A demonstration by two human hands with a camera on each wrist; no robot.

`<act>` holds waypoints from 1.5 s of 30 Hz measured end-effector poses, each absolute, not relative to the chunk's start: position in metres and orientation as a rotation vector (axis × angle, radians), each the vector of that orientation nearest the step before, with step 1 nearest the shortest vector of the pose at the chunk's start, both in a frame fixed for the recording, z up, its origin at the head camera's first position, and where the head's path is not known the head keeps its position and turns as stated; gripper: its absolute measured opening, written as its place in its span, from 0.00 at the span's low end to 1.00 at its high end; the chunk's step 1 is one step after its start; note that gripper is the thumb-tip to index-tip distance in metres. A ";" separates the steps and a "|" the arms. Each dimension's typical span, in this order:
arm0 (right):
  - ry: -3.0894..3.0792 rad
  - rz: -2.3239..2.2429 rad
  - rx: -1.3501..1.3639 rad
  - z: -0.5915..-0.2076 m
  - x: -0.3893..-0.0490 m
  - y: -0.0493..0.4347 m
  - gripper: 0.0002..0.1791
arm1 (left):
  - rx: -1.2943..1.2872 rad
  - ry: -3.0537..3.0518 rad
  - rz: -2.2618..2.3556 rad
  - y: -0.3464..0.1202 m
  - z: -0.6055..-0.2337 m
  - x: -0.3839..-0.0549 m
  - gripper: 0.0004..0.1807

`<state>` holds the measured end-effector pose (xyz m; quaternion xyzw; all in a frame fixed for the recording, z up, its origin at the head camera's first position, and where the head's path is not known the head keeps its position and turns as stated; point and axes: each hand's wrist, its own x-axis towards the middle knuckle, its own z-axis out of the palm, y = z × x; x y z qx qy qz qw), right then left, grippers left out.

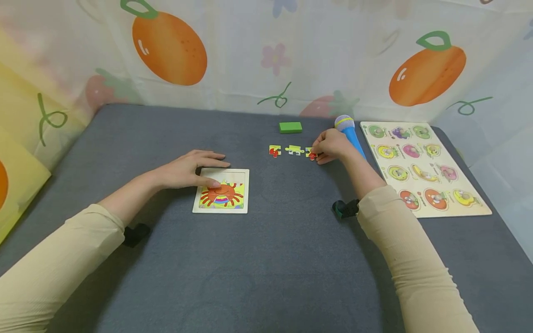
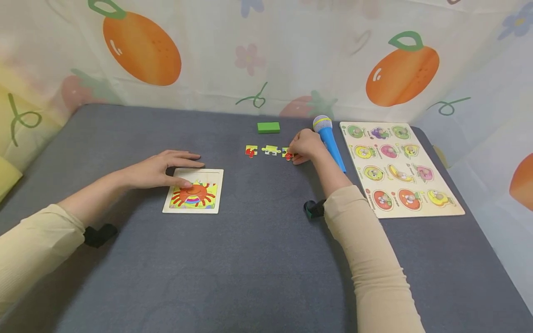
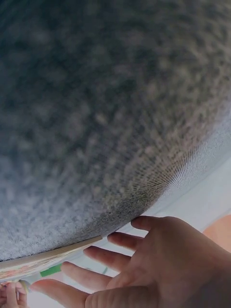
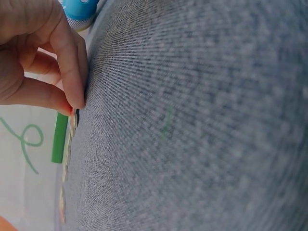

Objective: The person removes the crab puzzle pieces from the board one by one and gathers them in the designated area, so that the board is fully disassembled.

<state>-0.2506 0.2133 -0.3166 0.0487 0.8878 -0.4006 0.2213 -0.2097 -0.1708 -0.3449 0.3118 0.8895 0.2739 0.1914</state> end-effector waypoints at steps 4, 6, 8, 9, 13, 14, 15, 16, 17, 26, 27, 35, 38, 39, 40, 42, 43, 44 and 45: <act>2.461 -1.116 0.126 -0.318 -0.251 0.214 0.13 | 0.850 2.515 0.770 -0.176 -0.343 -0.209 0.33; 2.461 -1.125 0.118 -0.319 -0.251 0.215 0.13 | 0.824 2.521 0.770 -0.180 -0.343 -0.208 0.33; 2.461 -1.134 0.113 -0.320 -0.251 0.215 0.13 | 0.811 2.525 0.763 -0.184 -0.343 -0.206 0.33; 2.460 -1.136 0.112 -0.320 -0.251 0.215 0.13 | 0.812 2.522 0.762 -0.186 -0.343 -0.206 0.34; 2.470 -1.139 0.112 -0.321 -0.250 0.216 0.13 | 0.793 2.498 0.774 -0.194 -0.343 -0.203 0.36; 2.473 -1.138 0.114 -0.321 -0.250 0.217 0.13 | 0.781 2.491 0.781 -0.195 -0.343 -0.203 0.36; 2.476 -1.136 0.117 -0.321 -0.250 0.217 0.12 | 0.770 2.486 0.788 -0.196 -0.343 -0.202 0.37; 2.480 -1.132 0.117 -0.321 -0.250 0.216 0.12 | 0.755 2.481 0.797 -0.198 -0.343 -0.201 0.37; 2.481 -1.129 0.116 -0.321 -0.250 0.216 0.11 | 0.744 2.477 0.803 -0.199 -0.344 -0.201 0.38; 2.481 -1.132 0.125 -0.320 -0.250 0.214 0.10 | 0.692 2.482 0.831 -0.205 -0.345 -0.198 0.40; 2.483 -1.132 0.126 -0.320 -0.250 0.215 0.10 | 0.691 2.483 0.835 -0.205 -0.345 -0.198 0.40; 2.540 -1.075 0.122 -0.318 -0.246 0.212 0.10 | 0.679 2.501 0.822 -0.205 -0.347 -0.198 0.41; 2.587 -1.053 0.089 -0.318 -0.243 0.209 0.11 | 0.687 2.505 0.814 -0.205 -0.348 -0.198 0.42; 2.603 -1.054 0.071 -0.318 -0.243 0.208 0.11 | 0.690 2.506 0.812 -0.205 -0.349 -0.198 0.42; 2.618 -1.062 0.055 -0.319 -0.242 0.206 0.12 | 0.691 2.506 0.810 -0.205 -0.349 -0.198 0.42; 2.660 -1.072 0.012 -0.320 -0.241 0.201 0.12 | 0.696 2.500 0.805 -0.205 -0.349 -0.198 0.42; 2.683 -1.079 -0.008 -0.320 -0.241 0.197 0.12 | 0.701 2.497 0.800 -0.205 -0.348 -0.198 0.42; 2.700 -1.086 -0.029 -0.321 -0.240 0.193 0.12 | 0.703 2.496 0.796 -0.205 -0.348 -0.198 0.42; 2.712 -1.093 -0.049 -0.321 -0.239 0.189 0.11 | 0.708 2.494 0.790 -0.205 -0.347 -0.198 0.42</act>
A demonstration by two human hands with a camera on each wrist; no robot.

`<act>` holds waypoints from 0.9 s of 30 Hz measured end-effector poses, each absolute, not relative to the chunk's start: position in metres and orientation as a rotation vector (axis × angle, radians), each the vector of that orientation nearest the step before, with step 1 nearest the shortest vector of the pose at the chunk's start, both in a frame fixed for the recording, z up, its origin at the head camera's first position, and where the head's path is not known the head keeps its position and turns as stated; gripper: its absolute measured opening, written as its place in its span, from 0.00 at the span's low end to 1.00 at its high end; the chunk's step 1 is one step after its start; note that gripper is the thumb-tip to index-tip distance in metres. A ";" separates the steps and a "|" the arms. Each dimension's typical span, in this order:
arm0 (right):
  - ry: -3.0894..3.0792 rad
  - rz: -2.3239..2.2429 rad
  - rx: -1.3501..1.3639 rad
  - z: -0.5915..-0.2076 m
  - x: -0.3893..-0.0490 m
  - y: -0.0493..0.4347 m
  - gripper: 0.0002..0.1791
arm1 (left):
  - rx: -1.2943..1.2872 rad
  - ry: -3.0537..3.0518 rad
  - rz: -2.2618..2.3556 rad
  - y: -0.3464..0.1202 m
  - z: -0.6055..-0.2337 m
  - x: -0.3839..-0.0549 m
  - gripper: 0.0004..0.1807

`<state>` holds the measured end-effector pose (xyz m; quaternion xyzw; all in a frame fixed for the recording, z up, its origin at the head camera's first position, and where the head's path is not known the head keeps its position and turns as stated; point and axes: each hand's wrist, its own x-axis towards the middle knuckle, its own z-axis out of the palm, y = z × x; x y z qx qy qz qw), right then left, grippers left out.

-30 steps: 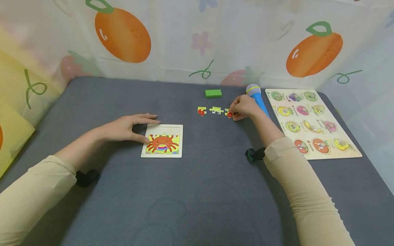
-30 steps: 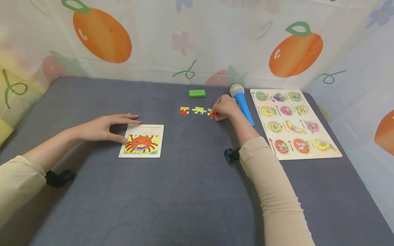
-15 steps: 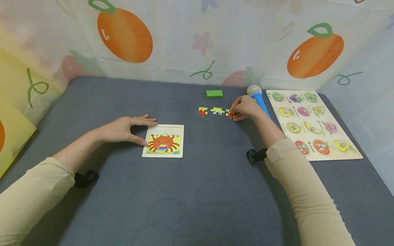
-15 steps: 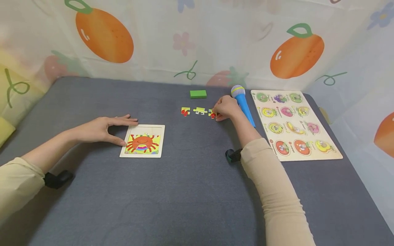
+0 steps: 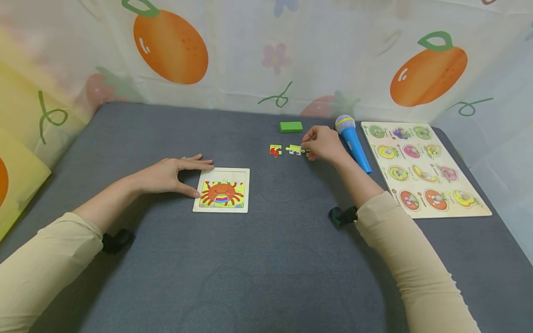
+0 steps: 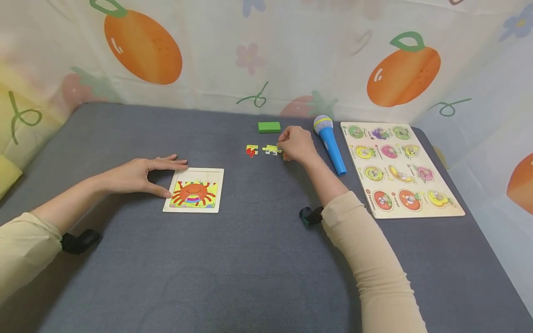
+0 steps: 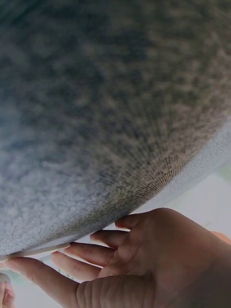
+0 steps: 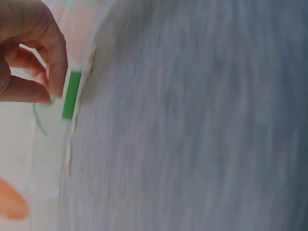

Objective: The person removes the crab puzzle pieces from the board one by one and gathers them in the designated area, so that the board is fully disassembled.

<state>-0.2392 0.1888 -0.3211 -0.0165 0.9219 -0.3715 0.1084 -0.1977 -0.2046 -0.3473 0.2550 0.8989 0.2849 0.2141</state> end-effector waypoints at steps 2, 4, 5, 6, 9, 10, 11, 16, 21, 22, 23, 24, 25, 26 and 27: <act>2.735 -1.098 -0.092 -0.321 -0.237 0.177 0.10 | 0.715 2.488 0.782 -0.205 -0.346 -0.197 0.42; 2.732 -1.109 -0.140 -0.320 -0.234 0.165 0.09 | 0.716 2.489 0.773 -0.206 -0.346 -0.196 0.43; 2.722 -1.118 -0.162 -0.320 -0.232 0.159 0.09 | 0.713 2.490 0.770 -0.206 -0.346 -0.197 0.43; 2.709 -1.131 -0.180 -0.319 -0.231 0.153 0.09 | 0.714 2.491 0.767 -0.206 -0.346 -0.197 0.43; 2.681 -1.135 -0.256 -0.319 -0.225 0.136 0.10 | 0.706 2.500 0.765 -0.206 -0.348 -0.198 0.43; 2.673 -1.133 -0.281 -0.319 -0.224 0.130 0.10 | 0.702 2.502 0.767 -0.206 -0.348 -0.198 0.43; 2.662 -1.129 -0.306 -0.319 -0.223 0.125 0.10 | 0.703 2.500 0.770 -0.206 -0.348 -0.198 0.43; 2.606 -1.097 -0.417 -0.320 -0.218 0.103 0.11 | 0.711 2.492 0.768 -0.205 -0.348 -0.198 0.43; 2.557 -1.066 -0.483 -0.321 -0.214 0.086 0.12 | 0.705 2.507 0.761 -0.205 -0.347 -0.197 0.42; 2.552 -1.057 -0.494 -0.321 -0.213 0.083 0.12 | 0.701 2.507 0.761 -0.205 -0.347 -0.197 0.42; 2.551 -1.045 -0.511 -0.321 -0.213 0.080 0.11 | 0.698 2.508 0.762 -0.205 -0.347 -0.197 0.41; 2.549 -1.035 -0.526 -0.321 -0.212 0.077 0.12 | 0.699 2.508 0.761 -0.204 -0.347 -0.197 0.41; 2.548 -1.024 -0.544 -0.322 -0.212 0.073 0.11 | 0.698 2.508 0.760 -0.204 -0.347 -0.197 0.41; 2.546 -1.017 -0.560 -0.322 -0.212 0.070 0.11 | 0.698 2.509 0.760 -0.204 -0.347 -0.197 0.41; 2.546 -1.008 -0.577 -0.322 -0.211 0.067 0.11 | 0.699 2.508 0.761 -0.205 -0.347 -0.197 0.42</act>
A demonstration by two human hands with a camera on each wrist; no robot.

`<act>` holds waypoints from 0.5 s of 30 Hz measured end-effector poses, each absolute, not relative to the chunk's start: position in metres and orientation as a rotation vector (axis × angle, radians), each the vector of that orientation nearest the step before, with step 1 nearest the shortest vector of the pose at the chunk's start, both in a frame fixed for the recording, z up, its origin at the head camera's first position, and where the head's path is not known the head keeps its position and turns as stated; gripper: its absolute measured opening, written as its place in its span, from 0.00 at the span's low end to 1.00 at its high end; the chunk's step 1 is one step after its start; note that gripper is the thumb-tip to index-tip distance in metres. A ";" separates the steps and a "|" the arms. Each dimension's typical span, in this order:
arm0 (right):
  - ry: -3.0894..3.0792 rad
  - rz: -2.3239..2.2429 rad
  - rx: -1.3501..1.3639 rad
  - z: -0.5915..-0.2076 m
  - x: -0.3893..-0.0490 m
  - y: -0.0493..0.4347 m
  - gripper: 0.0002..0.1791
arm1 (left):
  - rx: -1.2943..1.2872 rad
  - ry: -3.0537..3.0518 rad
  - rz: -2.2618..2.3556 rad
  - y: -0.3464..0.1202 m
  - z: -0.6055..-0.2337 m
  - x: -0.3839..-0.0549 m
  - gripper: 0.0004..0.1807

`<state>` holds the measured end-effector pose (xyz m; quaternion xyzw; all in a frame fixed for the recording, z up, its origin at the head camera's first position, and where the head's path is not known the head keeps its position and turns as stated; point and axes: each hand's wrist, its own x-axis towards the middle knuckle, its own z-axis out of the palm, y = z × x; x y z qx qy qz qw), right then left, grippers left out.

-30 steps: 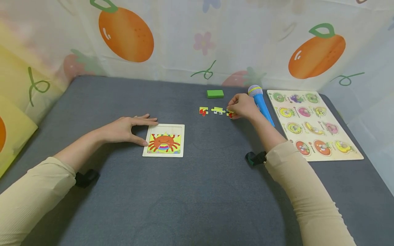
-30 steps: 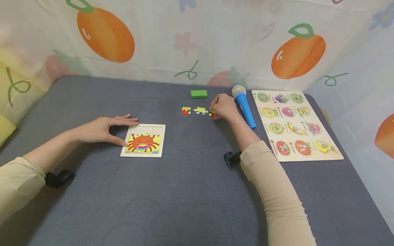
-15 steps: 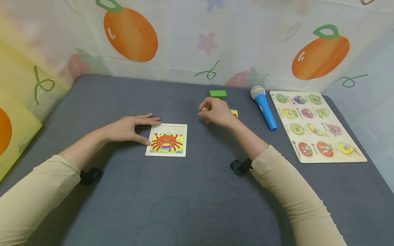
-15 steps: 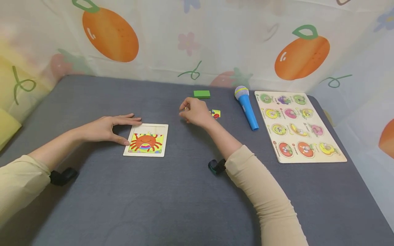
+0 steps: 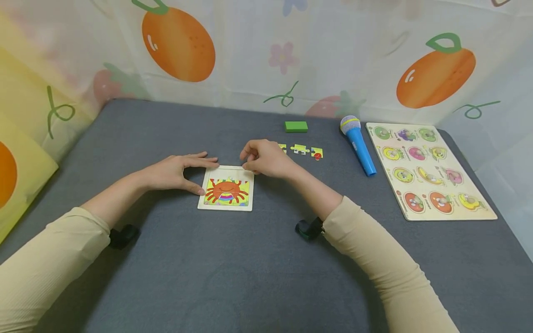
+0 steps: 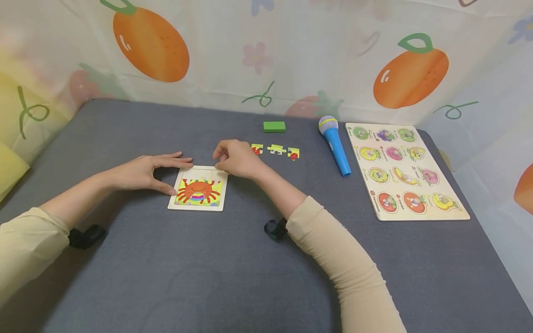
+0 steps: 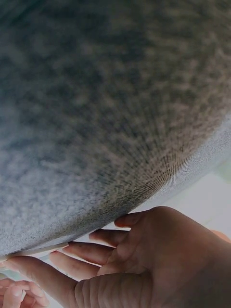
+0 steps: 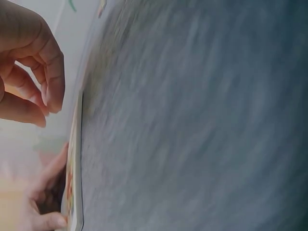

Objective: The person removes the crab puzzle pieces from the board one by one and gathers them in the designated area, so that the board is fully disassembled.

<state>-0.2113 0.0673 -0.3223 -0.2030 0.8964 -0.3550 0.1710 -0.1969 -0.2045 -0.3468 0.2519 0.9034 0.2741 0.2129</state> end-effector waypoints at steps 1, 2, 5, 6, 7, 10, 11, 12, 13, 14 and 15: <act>2.550 -0.994 -0.595 -0.322 -0.211 0.064 0.11 | 0.702 2.507 0.762 -0.204 -0.347 -0.197 0.42; 2.554 -0.980 -0.611 -0.323 -0.211 0.061 0.11 | 0.705 2.506 0.764 -0.204 -0.347 -0.197 0.42; 2.538 -0.952 -0.638 -0.323 -0.209 0.053 0.10 | 0.709 2.499 0.773 -0.204 -0.347 -0.197 0.42; 2.519 -0.952 -0.643 -0.322 -0.207 0.050 0.11 | 0.708 2.497 0.777 -0.204 -0.347 -0.197 0.42; 2.503 -0.951 -0.649 -0.322 -0.206 0.047 0.11 | 0.707 2.495 0.781 -0.204 -0.347 -0.197 0.42; 2.467 -0.934 -0.676 -0.322 -0.203 0.039 0.12 | 0.705 2.497 0.784 -0.205 -0.346 -0.196 0.41; 2.459 -0.923 -0.689 -0.322 -0.202 0.037 0.13 | 0.703 2.501 0.782 -0.205 -0.346 -0.196 0.41; 2.458 -0.905 -0.703 -0.323 -0.202 0.035 0.13 | 0.702 2.503 0.781 -0.205 -0.346 -0.196 0.41; 2.468 -0.879 -0.723 -0.323 -0.201 0.033 0.14 | 0.700 2.506 0.778 -0.205 -0.346 -0.196 0.42; 2.470 -0.861 -0.738 -0.323 -0.200 0.031 0.15 | 0.697 2.508 0.777 -0.205 -0.346 -0.196 0.42; 2.469 -0.843 -0.749 -0.324 -0.200 0.030 0.15 | 0.694 2.510 0.775 -0.205 -0.346 -0.196 0.42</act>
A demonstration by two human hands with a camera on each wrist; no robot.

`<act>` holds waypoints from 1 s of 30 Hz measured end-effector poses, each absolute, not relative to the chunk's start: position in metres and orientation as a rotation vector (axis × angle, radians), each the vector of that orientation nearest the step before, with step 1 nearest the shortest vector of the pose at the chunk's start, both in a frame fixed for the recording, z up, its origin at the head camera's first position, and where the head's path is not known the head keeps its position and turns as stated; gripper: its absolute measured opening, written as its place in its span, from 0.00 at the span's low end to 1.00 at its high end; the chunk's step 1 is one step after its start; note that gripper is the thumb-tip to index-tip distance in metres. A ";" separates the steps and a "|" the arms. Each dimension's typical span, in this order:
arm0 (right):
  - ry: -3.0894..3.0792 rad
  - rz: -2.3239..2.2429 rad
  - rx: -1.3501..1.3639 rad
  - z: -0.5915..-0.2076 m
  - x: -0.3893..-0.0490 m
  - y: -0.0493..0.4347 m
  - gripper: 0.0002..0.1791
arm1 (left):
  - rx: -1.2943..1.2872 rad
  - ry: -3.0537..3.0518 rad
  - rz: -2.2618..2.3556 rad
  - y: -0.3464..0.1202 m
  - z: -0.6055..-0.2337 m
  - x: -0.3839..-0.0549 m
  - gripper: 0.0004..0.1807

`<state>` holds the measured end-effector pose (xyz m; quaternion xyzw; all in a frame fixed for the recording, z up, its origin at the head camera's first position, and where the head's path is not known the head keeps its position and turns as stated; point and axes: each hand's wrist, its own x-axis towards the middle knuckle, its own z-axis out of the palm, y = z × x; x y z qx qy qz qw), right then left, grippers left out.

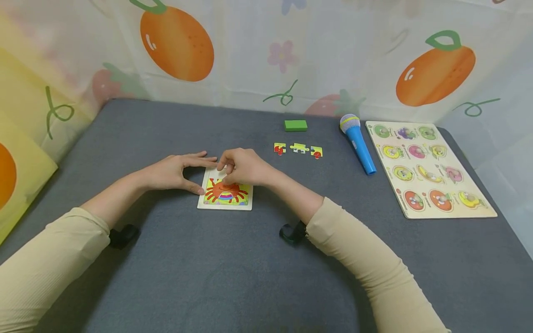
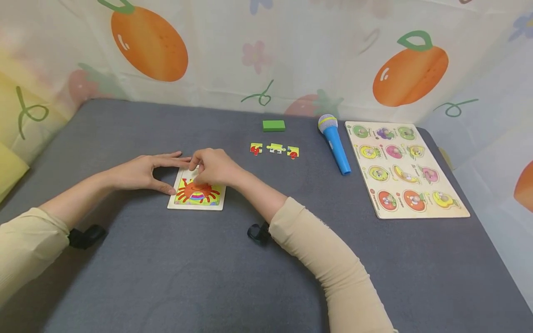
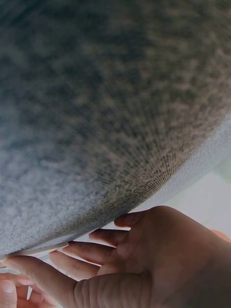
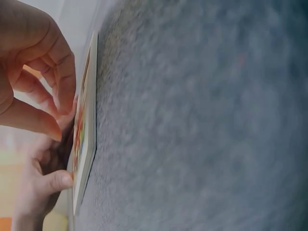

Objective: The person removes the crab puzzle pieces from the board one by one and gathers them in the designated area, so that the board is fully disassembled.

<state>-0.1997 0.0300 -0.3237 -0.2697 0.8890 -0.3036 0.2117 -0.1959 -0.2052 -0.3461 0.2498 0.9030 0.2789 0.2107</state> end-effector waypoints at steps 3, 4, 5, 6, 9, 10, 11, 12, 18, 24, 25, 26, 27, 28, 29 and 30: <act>2.462 -0.793 -0.790 -0.325 -0.198 0.027 0.18 | 0.695 2.505 0.781 -0.205 -0.346 -0.196 0.42; 2.459 -0.777 -0.805 -0.326 -0.198 0.027 0.18 | 0.695 2.504 0.784 -0.206 -0.346 -0.196 0.41; 2.457 -0.761 -0.819 -0.326 -0.197 0.026 0.19 | 0.697 2.504 0.786 -0.206 -0.346 -0.195 0.41; 2.457 -0.744 -0.833 -0.327 -0.197 0.026 0.19 | 0.700 2.502 0.788 -0.206 -0.346 -0.195 0.41; 2.466 -0.703 -0.867 -0.327 -0.196 0.025 0.20 | 0.703 2.502 0.794 -0.206 -0.346 -0.195 0.41; 2.469 -0.694 -0.873 -0.327 -0.196 0.025 0.20 | 0.704 2.502 0.795 -0.206 -0.345 -0.195 0.41; 2.472 -0.688 -0.876 -0.328 -0.195 0.025 0.20 | 0.705 2.501 0.796 -0.206 -0.345 -0.195 0.41; 2.475 -0.680 -0.878 -0.328 -0.195 0.025 0.21 | 0.705 2.501 0.796 -0.206 -0.345 -0.195 0.41; 2.473 -0.656 -0.863 -0.327 -0.194 0.025 0.25 | 0.705 2.499 0.800 -0.205 -0.345 -0.196 0.41; 2.444 -0.637 -0.837 -0.327 -0.194 0.024 0.27 | 0.706 2.495 0.802 -0.206 -0.345 -0.196 0.42; 2.440 -0.632 -0.834 -0.327 -0.194 0.024 0.28 | 0.706 2.496 0.801 -0.206 -0.346 -0.196 0.42; 2.438 -0.627 -0.834 -0.327 -0.194 0.024 0.28 | 0.707 2.498 0.798 -0.206 -0.346 -0.196 0.42; 2.435 -0.624 -0.834 -0.327 -0.194 0.024 0.28 | 0.708 2.500 0.795 -0.206 -0.346 -0.196 0.42; 2.436 -0.621 -0.836 -0.328 -0.194 0.024 0.27 | 0.709 2.500 0.794 -0.206 -0.346 -0.196 0.42; 2.436 -0.621 -0.835 -0.328 -0.194 0.024 0.27 | 0.709 2.501 0.794 -0.206 -0.346 -0.196 0.42; 2.436 -0.619 -0.834 -0.328 -0.194 0.024 0.27 | 0.710 2.502 0.791 -0.206 -0.346 -0.195 0.42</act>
